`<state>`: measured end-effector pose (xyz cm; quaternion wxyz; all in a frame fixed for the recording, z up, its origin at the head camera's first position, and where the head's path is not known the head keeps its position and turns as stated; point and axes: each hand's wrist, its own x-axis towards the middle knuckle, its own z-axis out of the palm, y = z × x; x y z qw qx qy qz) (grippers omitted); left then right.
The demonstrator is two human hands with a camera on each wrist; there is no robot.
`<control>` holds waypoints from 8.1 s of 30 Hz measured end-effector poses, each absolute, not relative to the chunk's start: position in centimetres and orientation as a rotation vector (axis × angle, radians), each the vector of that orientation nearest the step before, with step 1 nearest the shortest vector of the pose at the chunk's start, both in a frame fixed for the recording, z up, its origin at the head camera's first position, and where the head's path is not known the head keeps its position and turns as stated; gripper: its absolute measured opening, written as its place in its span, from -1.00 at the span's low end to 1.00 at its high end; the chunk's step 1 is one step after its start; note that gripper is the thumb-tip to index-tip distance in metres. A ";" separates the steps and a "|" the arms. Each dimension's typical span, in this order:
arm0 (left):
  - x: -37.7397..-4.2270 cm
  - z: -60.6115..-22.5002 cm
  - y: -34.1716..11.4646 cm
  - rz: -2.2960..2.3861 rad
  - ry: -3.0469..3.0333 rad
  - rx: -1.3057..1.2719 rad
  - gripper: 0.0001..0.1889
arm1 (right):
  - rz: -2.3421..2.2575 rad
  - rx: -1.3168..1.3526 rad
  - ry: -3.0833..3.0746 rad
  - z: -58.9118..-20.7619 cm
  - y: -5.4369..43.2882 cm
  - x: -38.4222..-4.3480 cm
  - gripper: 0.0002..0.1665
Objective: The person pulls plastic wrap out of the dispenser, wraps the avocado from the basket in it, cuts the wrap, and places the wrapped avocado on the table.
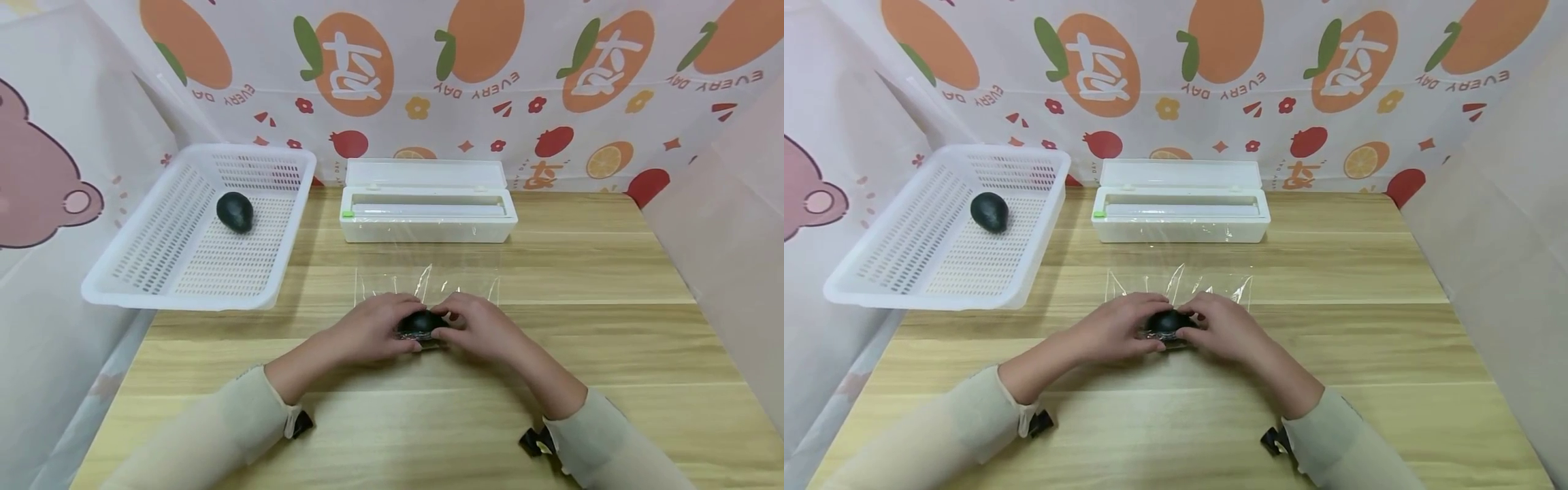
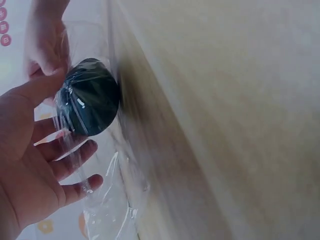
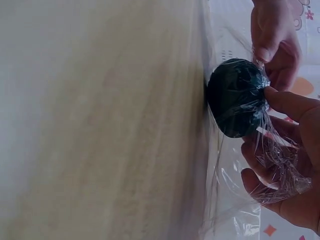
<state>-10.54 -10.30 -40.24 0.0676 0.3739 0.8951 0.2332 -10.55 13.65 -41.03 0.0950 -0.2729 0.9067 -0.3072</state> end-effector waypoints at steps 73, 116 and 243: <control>-12.5 -39.0 -8.9 0.685 2.885 0.874 -0.64 | -0.882 -0.603 2.560 -38.7 11.4 -14.8 -0.75; -13.5 -38.4 -10.3 1.073 2.787 0.620 -0.55 | -1.128 -0.549 2.715 -40.2 10.8 -14.4 -0.85; -15.8 -41.7 -8.0 0.934 2.871 0.707 -0.43 | -1.103 -0.502 2.811 -41.5 11.1 -15.5 -0.50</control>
